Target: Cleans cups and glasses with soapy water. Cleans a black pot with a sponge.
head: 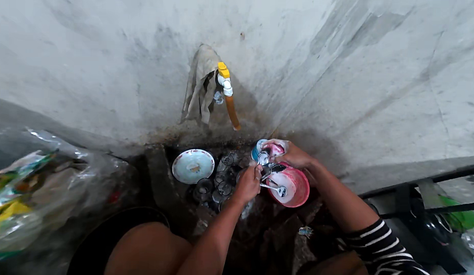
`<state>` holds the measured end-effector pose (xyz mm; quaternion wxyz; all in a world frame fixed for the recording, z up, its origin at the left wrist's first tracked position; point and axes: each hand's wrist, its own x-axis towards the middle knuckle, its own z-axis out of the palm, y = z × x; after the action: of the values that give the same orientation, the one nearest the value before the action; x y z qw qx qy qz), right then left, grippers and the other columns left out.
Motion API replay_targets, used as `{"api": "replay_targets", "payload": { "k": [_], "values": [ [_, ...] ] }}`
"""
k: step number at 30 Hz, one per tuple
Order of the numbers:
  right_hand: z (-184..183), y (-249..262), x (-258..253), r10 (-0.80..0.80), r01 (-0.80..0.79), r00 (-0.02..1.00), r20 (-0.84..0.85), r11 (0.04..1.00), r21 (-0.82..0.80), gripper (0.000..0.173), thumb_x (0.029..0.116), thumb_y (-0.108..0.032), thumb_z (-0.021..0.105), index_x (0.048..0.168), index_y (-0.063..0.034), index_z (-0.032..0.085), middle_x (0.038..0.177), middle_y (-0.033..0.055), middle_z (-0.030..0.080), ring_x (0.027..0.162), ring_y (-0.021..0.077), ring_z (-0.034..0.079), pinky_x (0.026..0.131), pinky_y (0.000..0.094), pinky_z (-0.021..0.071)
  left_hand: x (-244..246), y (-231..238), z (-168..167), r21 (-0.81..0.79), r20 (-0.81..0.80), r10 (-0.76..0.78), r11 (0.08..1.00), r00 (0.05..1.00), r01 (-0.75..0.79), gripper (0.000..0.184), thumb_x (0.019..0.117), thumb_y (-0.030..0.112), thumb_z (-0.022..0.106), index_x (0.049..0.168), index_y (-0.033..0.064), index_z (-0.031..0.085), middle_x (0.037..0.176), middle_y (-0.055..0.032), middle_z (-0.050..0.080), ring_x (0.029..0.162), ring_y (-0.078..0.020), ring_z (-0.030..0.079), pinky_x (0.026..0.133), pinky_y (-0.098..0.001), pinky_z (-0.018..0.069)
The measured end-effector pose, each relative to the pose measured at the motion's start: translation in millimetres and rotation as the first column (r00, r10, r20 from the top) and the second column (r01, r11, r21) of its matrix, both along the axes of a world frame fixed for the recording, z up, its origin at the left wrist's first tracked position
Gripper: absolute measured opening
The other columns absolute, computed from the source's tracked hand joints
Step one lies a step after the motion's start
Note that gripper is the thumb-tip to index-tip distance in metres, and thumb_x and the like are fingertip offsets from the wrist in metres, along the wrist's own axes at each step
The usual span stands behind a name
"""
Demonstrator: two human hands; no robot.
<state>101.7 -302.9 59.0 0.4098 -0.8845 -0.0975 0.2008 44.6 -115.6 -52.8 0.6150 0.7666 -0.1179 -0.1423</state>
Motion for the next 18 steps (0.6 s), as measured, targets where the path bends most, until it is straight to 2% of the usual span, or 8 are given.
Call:
{"api": "replay_targets", "payload": {
  "k": [2, 4, 9, 11, 13, 16, 18],
  "values": [
    [-3, 0, 0, -0.027, 0.027, 0.999, -0.019, 0.999, 0.027, 0.056, 0.0833, -0.003, 0.075, 0.135, -0.0226, 0.066, 0.128, 0.0026, 0.069, 0.108, 0.0146, 0.068, 0.093, 0.0362, 0.0581, -1, 0, 3, 0.037, 0.011, 0.035, 0.999, 0.999, -0.036, 0.037, 0.1133, 0.029, 0.032, 0.126, 0.0043, 0.056, 0.088, -0.0103, 0.062, 0.064, -0.0186, 0.064, 0.061, -0.0378, 0.059],
    [-7, 3, -1, -0.057, 0.058, 0.998, -0.034, 0.997, 0.042, 0.058, 0.0819, -0.002, 0.076, 0.136, -0.0206, 0.065, 0.125, 0.0051, 0.069, 0.105, 0.0149, 0.068, 0.092, 0.0359, 0.0584, -1, 1, 5, 0.069, 0.017, 0.06, 0.996, 0.998, -0.061, 0.037, 0.1131, 0.027, 0.033, 0.13, 0.0018, 0.053, 0.091, -0.0129, 0.063, 0.068, -0.0211, 0.066, 0.066, -0.0399, 0.0597],
    [-17, 10, -1, -0.07, 0.071, 0.995, -0.071, 0.997, 0.021, 0.064, 0.0809, -0.01, 0.083, 0.141, -0.0168, 0.06, 0.126, 0.0098, 0.067, 0.108, 0.0169, 0.068, 0.095, 0.0365, 0.0579, -1, -2, 5, 0.122, -0.019, 0.083, 0.989, 0.996, -0.08, 0.042, 0.113, 0.03, 0.033, 0.138, 0.0001, 0.047, 0.089, -0.0143, 0.063, 0.067, -0.0247, 0.067, 0.065, -0.0427, 0.0602],
    [-18, 16, 1, -0.051, 0.054, 0.996, -0.074, 0.998, 0.038, 0.06, 0.0833, -0.01, 0.082, 0.139, -0.0193, 0.062, 0.125, 0.0087, 0.068, 0.1, 0.0179, 0.07, 0.088, 0.0368, 0.0615, -1, -2, 6, 0.147, 0.008, 0.046, 0.988, 0.999, -0.046, 0.04, 0.113, 0.03, 0.032, 0.137, 0.0015, 0.047, 0.092, -0.0155, 0.064, 0.075, -0.0263, 0.069, 0.072, -0.0448, 0.0599],
    [-17, 22, 2, -0.032, 0.035, 0.997, -0.076, 0.999, 0.036, 0.048, 0.0863, -0.007, 0.079, 0.131, -0.0169, 0.067, 0.118, 0.0077, 0.071, 0.093, 0.0178, 0.072, 0.083, 0.0366, 0.0632, -2, -1, 3, 0.099, 0.057, 0.001, 0.995, 0.998, -0.006, 0.04, 0.1125, 0.027, 0.033, 0.138, 0.0002, 0.048, 0.094, -0.0147, 0.064, 0.081, -0.0256, 0.067, 0.077, -0.0444, 0.0579],
    [-16, 25, 7, -0.027, 0.028, 1.0, 0.014, 0.993, -0.113, 0.033, 0.0885, -0.015, 0.079, 0.12, -0.0156, 0.072, 0.105, 0.0061, 0.075, 0.087, 0.0152, 0.073, 0.082, 0.0368, 0.0625, -1, 1, 0, 0.018, 0.046, 0.006, 1.0, 0.999, -0.006, 0.037, 0.1127, 0.027, 0.032, 0.129, 0.0014, 0.053, 0.089, -0.0089, 0.062, 0.073, -0.0191, 0.064, 0.069, -0.039, 0.0573],
    [-11, 31, 7, -0.013, 0.058, 0.986, 0.165, 0.96, -0.274, 0.032, 0.0893, -0.027, 0.08, 0.118, -0.0138, 0.073, 0.102, 0.0072, 0.075, 0.091, 0.0174, 0.072, 0.088, 0.0432, 0.0589, 1, 4, 5, -0.057, -0.034, 0.009, 0.998, 0.999, -0.011, 0.036, 0.1126, 0.023, 0.031, 0.133, 0.0022, 0.052, 0.092, -0.0065, 0.063, 0.07, -0.0155, 0.062, 0.065, -0.0346, 0.056]
  ]
}}
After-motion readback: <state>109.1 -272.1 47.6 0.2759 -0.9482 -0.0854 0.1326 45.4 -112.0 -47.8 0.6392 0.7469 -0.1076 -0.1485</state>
